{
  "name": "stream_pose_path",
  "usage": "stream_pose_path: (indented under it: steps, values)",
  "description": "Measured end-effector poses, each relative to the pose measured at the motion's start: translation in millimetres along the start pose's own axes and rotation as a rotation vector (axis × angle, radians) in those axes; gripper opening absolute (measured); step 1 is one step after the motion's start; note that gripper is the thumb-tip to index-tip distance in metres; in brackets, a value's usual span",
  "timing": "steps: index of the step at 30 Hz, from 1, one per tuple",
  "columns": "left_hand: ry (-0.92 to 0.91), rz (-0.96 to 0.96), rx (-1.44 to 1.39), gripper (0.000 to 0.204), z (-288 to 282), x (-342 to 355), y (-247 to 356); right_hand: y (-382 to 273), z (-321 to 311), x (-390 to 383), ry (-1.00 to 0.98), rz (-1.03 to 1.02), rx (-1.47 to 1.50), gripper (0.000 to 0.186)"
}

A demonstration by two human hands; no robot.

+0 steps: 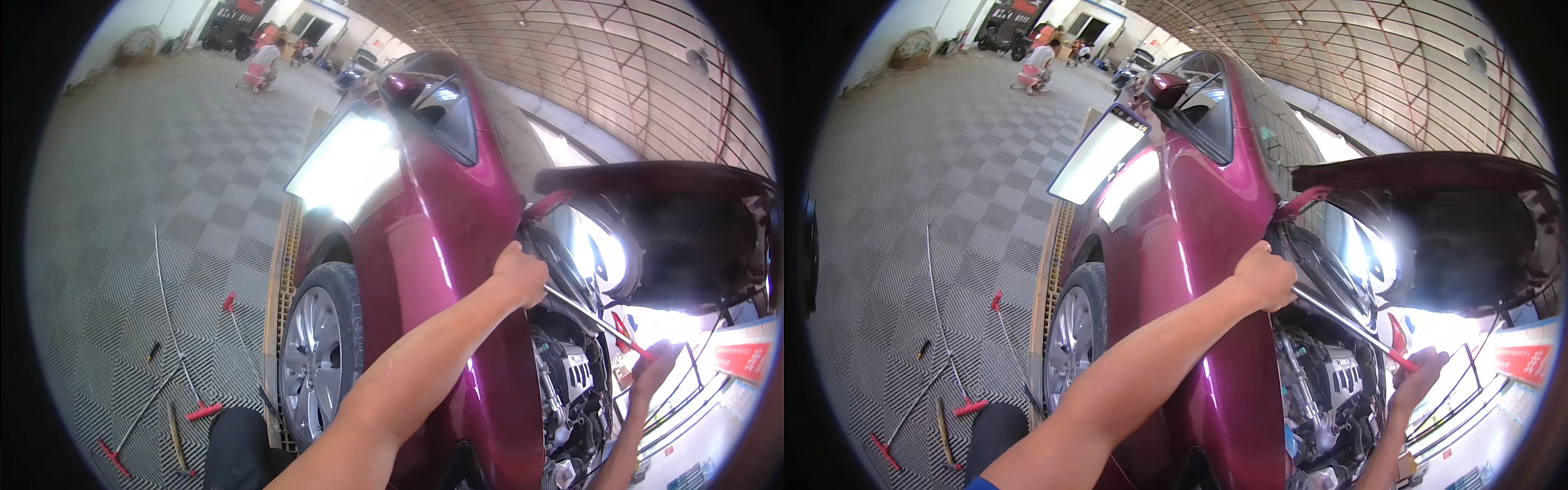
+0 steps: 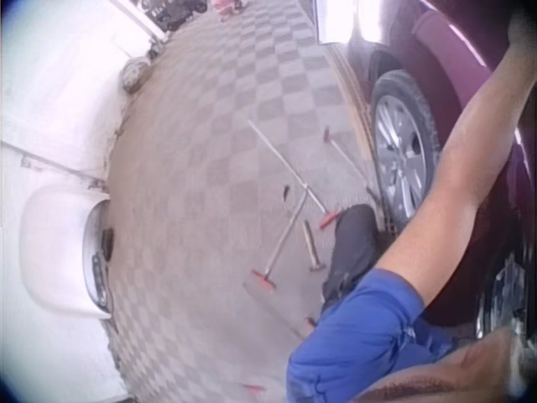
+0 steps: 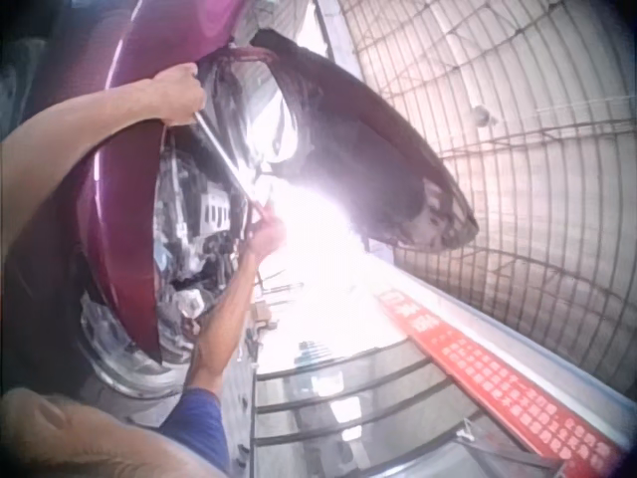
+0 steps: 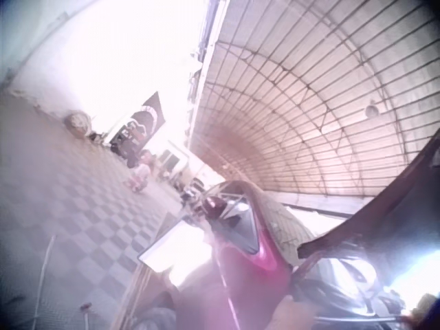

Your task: The person uses a long metal rod to push and adjust the car's front fender from the engine bay area. They then use a hammer to tap the fender surface while holding a light panel against it to inspect the alignment.

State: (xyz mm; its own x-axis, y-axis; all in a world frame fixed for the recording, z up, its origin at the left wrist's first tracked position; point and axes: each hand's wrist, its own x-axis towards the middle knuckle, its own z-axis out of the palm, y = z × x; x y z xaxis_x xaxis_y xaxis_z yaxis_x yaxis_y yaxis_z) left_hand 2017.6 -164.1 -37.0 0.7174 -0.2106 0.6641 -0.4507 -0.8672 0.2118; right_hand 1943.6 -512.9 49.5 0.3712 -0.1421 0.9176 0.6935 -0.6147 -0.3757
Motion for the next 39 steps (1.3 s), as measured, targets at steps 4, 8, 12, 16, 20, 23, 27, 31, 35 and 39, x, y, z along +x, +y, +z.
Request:
stream_pose_path:
  steps: [4,8,12,16,20,23,27,31,35,39]
  values:
    - [0.039,-0.065,-0.064,0.038,-12,-15,-5,-44,16,-19,-0.032,0.097,0.047,0.051]
    - [-0.002,-0.052,-0.112,0.039,-12,-13,-1,-33,12,-13,0.023,0.058,0.103,0.050]
    - [0.026,0.021,-0.101,0.037,-1,-4,6,15,-8,9,0.103,-0.189,-0.142,0.048]
    - [0.067,0.004,-0.115,0.035,-2,-14,-14,-66,20,-3,-0.098,0.313,0.077,0.054]
    - [0.057,0.045,-0.123,0.036,-8,-10,-15,-46,20,-6,-0.002,0.082,0.059,0.058]
    - [0.030,0.075,-0.155,0.037,-4,-8,-13,-35,14,3,0.026,0.040,0.098,0.058]
    - [0.006,0.113,-0.168,0.037,-6,-11,-10,-33,4,-2,0.023,0.062,0.065,0.049]
    - [-0.027,0.113,-0.099,0.037,-4,-14,3,-13,1,-16,0.156,-0.010,0.069,0.045]
    - [0.044,0.073,-0.112,0.034,-2,-15,-11,-52,8,-13,-0.084,0.250,0.077,0.047]
    - [-0.032,0.092,-0.078,0.031,-8,-12,-10,-37,13,-21,0.035,0.057,0.056,0.058]
